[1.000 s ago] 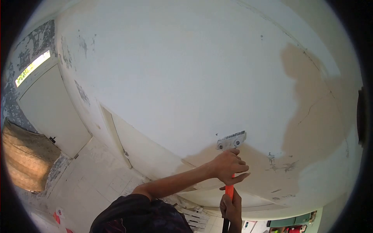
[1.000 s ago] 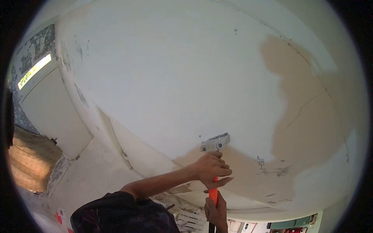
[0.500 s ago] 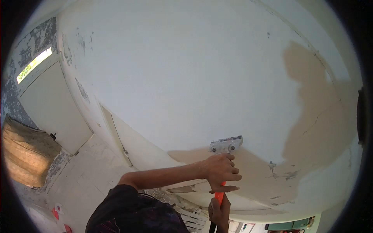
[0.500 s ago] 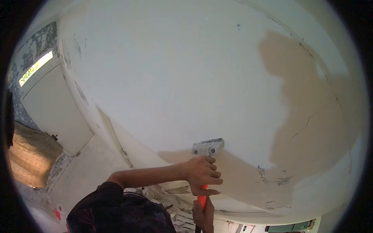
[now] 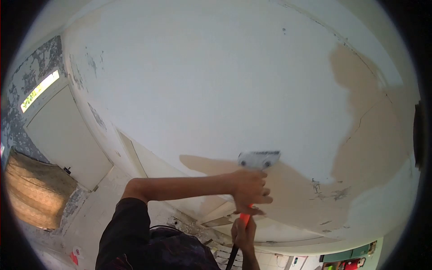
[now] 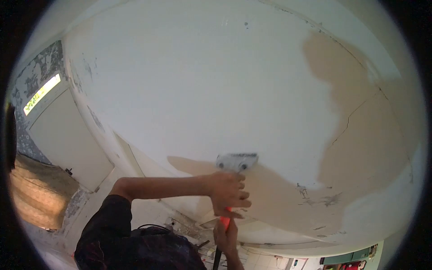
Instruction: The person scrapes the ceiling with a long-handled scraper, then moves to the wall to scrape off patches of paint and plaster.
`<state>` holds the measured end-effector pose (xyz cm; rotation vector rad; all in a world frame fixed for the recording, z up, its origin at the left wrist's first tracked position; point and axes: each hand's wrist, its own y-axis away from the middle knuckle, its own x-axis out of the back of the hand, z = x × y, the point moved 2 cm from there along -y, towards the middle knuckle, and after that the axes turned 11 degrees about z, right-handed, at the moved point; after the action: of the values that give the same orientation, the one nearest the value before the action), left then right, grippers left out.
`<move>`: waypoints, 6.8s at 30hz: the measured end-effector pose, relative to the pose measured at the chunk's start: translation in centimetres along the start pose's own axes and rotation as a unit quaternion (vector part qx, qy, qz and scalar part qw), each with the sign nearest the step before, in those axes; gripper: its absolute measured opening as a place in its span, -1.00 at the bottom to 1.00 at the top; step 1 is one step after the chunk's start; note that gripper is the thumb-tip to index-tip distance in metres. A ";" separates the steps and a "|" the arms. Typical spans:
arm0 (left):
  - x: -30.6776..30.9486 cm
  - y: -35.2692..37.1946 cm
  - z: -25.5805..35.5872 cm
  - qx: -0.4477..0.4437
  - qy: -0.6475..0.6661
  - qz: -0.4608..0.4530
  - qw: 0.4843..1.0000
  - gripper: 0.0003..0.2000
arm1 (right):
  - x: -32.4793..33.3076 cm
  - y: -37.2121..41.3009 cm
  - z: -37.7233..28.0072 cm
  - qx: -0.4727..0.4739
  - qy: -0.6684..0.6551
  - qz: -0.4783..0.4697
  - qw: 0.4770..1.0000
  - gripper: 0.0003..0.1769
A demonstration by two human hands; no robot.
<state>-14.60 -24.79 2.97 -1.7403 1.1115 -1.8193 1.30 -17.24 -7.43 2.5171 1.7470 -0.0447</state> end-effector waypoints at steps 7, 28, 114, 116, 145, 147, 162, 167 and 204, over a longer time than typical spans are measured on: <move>6.4 -5.1 -1.7 -0.007 -0.089 0.087 0.992 -0.62 | -2.1 -1.6 -9.4 0.012 -0.036 -0.050 0.998 -0.75; -1.6 -2.3 2.8 0.121 0.012 0.231 0.965 -0.79 | 5.3 3.4 -7.3 -0.039 0.067 -0.062 0.995 -0.58; -0.2 -0.6 1.4 0.005 0.010 0.022 1.000 -0.75 | -0.6 2.7 -1.5 -0.040 -0.106 -0.019 0.993 -0.66; -0.4 -0.9 1.8 0.062 0.035 0.073 0.995 -0.72 | 0.4 3.4 -2.2 -0.059 -0.045 0.020 0.997 -0.74; -0.6 -1.6 1.5 0.019 0.014 0.026 0.999 -0.72 | 1.7 2.5 -2.0 -0.016 0.115 0.039 0.992 -0.70; -0.5 -1.3 1.0 0.001 0.007 -0.004 1.000 -0.72 | 0.0 2.2 -0.8 0.024 0.078 0.029 0.996 -0.68; -0.4 -1.6 1.0 -0.032 -0.011 0.006 0.999 -0.79 | 0.7 1.8 -0.9 -0.024 0.037 0.012 0.999 -0.72; -1.4 -1.2 1.5 0.035 -0.038 0.046 0.998 -0.71 | 2.0 2.0 -2.9 -0.016 0.067 0.018 0.997 -0.73; -1.1 -1.9 0.8 0.005 -0.038 0.131 0.991 -0.74 | 2.9 0.9 -1.7 0.042 0.200 0.075 0.976 -0.69</move>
<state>-13.18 -23.02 3.64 -1.5604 1.2328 -1.5844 3.09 -14.67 -5.92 2.8688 1.6968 0.4372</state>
